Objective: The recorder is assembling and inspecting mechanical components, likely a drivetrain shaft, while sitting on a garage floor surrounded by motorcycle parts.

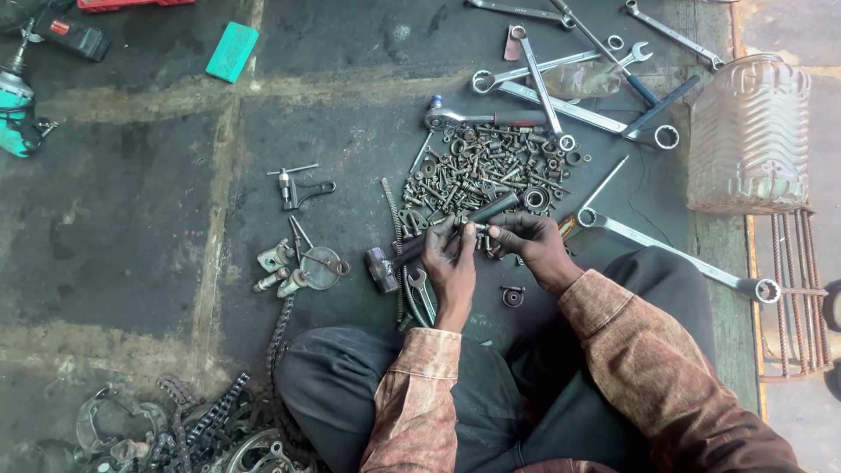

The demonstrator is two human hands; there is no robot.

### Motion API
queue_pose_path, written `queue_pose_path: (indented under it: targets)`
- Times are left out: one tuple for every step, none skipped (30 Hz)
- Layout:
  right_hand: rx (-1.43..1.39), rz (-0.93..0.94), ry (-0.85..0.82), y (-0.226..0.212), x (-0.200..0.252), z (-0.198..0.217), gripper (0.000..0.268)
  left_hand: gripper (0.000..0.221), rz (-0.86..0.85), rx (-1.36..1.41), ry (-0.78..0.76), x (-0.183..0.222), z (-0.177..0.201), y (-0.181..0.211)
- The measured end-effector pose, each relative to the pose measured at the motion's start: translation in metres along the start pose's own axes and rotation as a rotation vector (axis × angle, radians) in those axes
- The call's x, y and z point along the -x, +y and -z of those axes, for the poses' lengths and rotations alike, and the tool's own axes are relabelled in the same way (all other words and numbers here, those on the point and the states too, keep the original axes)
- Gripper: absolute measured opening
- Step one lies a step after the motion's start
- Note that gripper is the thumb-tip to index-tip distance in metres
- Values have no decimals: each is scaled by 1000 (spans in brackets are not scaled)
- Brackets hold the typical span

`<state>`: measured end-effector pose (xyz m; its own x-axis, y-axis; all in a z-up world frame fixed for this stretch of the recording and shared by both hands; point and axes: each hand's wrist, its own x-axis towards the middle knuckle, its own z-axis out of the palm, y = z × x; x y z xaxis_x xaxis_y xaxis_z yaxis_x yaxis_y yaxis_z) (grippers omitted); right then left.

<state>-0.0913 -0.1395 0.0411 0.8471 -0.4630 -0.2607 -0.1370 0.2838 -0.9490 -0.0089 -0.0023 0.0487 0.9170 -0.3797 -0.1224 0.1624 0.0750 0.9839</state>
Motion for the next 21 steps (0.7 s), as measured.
queue_pose_path:
  targets:
    - [0, -2, -1, -1, 0, 0, 27, 37, 2, 0, 1, 0, 0, 0]
    - [-11, 9, 0, -2, 0, -1, 29, 37, 2, -11, 1, 0, 0, 0]
    - [-22, 19, -1, -2, 0, -1, 32, 37, 4, -21, 2, 1, 1, 0]
    - [-22, 16, -2, -2, 0, -1, 32, 37, 6, -21, 5, 1, 1, -2]
    - [-47, -28, 8, -1, -1, -1, 31, 38, -6, -38, 4, 0, 1, -4]
    - [-71, -71, 19, -1, -1, 0, 32, 38, -19, -55, 4, 0, 1, -7]
    - [-71, -73, 18, 2, -2, 1, 32, 38, -17, -55, 6, 0, 1, -8]
    - [-76, -100, 16, 5, -3, 3, 33, 40, -17, -45, 6, 0, 1, -9]
    - [-80, -127, 14, 8, -4, 4, 36, 41, -17, -35, 5, -1, 1, -10]
    - [-80, -129, 14, 7, -3, 3, 36, 41, -15, -35, 6, -1, 1, -9]
    - [-68, -112, 4, 5, -3, 2, 33, 41, -26, -46, 1, 0, 1, -7]
    - [-56, -95, -5, 4, -2, 1, 31, 40, -37, -56, -5, 0, 1, -6]
    - [-56, -97, -6, 5, -2, 2, 31, 40, -35, -56, -4, 0, 1, -6]
    - [-52, -79, 0, 6, -2, 2, 28, 40, -27, -41, -8, 0, 1, -6]
    - [-48, -60, 5, 7, -3, 2, 26, 40, -19, -25, -12, -1, 1, -6]
    - [-47, -62, 4, 6, -3, 1, 26, 40, -17, -25, -10, -1, 1, -7]
    - [-35, -46, 14, 6, -2, 1, 25, 40, -30, -35, -7, -1, 2, -9]
    - [-23, -29, 23, 5, -2, 0, 25, 39, -43, -45, -3, -1, 2, -10]
    - [-22, -31, 22, 4, -1, -1, 25, 39, -42, -45, -1, -2, 2, -10]
    - [-19, -14, 21, 2, -1, -1, 26, 40, -36, -48, 0, -2, 3, -11]
    - [-15, 4, 21, 1, 0, -2, 27, 40, -31, -50, 0, -2, 3, -11]
